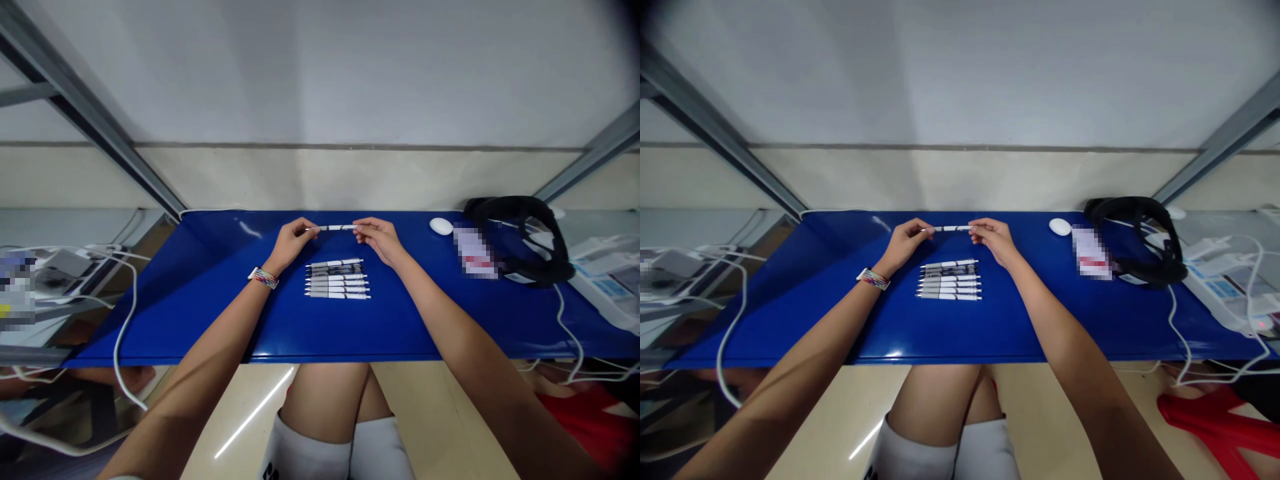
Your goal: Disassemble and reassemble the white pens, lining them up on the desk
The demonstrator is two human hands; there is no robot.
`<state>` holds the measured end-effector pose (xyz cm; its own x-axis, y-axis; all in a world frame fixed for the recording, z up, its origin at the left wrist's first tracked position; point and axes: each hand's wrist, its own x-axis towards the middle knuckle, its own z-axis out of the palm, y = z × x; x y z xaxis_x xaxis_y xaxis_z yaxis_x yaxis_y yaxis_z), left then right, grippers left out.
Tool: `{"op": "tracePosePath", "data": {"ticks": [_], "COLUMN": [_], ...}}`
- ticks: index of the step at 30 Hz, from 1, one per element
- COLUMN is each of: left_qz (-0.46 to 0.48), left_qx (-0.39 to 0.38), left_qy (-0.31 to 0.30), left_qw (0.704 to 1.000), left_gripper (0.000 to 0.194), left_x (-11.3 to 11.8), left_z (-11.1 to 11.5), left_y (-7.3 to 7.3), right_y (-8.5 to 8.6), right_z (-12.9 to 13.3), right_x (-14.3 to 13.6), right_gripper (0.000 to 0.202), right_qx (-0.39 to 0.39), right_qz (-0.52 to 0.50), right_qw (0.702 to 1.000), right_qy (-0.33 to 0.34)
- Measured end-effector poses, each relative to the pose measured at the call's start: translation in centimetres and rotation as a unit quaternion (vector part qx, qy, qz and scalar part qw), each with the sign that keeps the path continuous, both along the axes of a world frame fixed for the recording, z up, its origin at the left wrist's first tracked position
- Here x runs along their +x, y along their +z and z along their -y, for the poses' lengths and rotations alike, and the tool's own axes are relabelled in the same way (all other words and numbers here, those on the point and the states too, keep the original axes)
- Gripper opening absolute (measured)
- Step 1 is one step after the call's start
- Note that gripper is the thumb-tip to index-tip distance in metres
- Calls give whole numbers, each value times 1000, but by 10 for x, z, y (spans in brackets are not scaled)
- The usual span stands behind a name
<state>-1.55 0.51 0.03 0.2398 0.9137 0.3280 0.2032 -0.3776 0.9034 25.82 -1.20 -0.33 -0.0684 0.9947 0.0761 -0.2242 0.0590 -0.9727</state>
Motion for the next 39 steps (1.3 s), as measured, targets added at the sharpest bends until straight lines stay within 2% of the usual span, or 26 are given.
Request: {"op": "tracePosePath", "data": {"ticks": [3,4,8,10,13,16,19,28,36,39], "left_qz": [-30,-30,-1,10,6,1,26,79,85,89], "left_qx": [-31,-36,-14,3,11,3,-7,-27,-29,-31], "left_qy": [9,9,13,11,20,39,46,69,70,69], "left_qw": [999,999,1000,1000,1000,999,999,994,994,993], "left_gripper": [70,73,43,43,32,42,36,35,36,37], "left_x": [0,0,0,0,-2,-3,-4,-5,-6,-6], "left_z": [2,2,2,2,1,-1,-4,-8,-10,-12], "left_y": [0,0,-1,-1,0,0,-3,-7,-11,-13], "right_y": [-1,-1,2,3,3,2,2,6,2,1], "right_z": [0,0,1,1,1,0,0,-2,-3,-4], "right_x": [0,-1,-3,-3,-2,0,1,1,3,4], "right_gripper": [37,37,36,37,37,37,36,35,34,35], "right_qx": [0,-1,-2,-5,-7,-5,-10,-39,-5,-6], "right_qz": [2,3,-1,-4,-5,-11,-25,-78,-54,-59], "right_qw": [1000,1000,1000,1000,1000,1000,1000,994,991,991], "right_qy": [1,1,-6,-11,-12,-9,-16,-65,-122,-124]}}
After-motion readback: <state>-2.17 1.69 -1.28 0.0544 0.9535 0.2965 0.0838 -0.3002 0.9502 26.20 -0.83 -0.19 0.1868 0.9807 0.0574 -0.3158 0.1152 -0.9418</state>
